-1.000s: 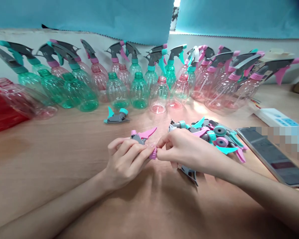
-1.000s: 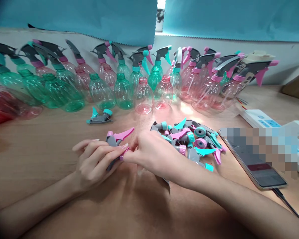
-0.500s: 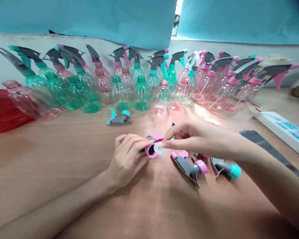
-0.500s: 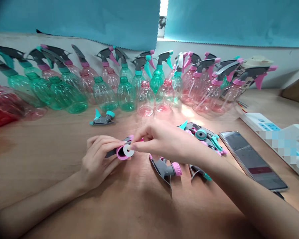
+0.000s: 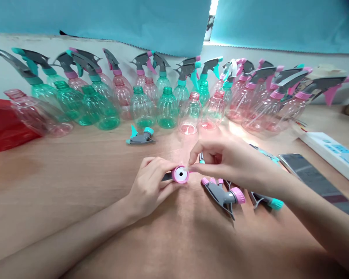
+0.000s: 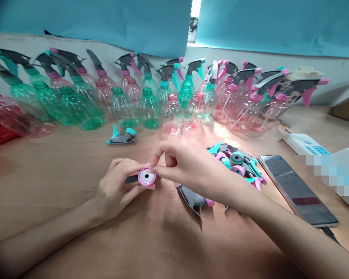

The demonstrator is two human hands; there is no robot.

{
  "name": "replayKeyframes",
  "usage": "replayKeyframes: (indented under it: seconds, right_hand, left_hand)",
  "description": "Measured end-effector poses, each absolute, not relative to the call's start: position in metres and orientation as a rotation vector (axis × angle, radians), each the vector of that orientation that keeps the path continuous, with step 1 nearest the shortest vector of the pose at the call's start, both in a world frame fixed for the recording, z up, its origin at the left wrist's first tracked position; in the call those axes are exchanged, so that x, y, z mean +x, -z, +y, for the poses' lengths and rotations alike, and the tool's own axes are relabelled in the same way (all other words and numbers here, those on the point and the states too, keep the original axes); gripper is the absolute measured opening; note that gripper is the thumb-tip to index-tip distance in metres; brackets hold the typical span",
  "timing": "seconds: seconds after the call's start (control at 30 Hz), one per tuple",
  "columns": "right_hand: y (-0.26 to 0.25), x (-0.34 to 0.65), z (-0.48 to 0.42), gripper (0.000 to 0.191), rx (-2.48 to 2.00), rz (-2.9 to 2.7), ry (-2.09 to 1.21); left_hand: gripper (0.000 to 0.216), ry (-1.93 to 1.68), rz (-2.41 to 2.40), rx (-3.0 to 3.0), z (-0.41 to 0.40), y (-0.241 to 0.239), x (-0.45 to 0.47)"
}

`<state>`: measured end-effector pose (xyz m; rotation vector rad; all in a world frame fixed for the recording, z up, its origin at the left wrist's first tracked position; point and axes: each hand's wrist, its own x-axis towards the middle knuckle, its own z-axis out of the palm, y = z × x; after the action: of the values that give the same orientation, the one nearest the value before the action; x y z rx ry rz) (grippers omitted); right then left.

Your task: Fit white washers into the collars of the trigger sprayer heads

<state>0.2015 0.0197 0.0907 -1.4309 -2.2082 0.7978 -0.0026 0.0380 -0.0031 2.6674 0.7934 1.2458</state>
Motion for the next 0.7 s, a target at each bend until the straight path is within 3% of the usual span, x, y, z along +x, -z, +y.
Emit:
replayKeyframes:
  seconds: [0.7]
  right_hand:
    - [-0.074, 0.195, 0.013, 0.017, -1.339, -2.408, -0.484]
  left_hand:
    - [0.021, -1.263, 0.799, 2.705, 0.038, 0.001, -0.002]
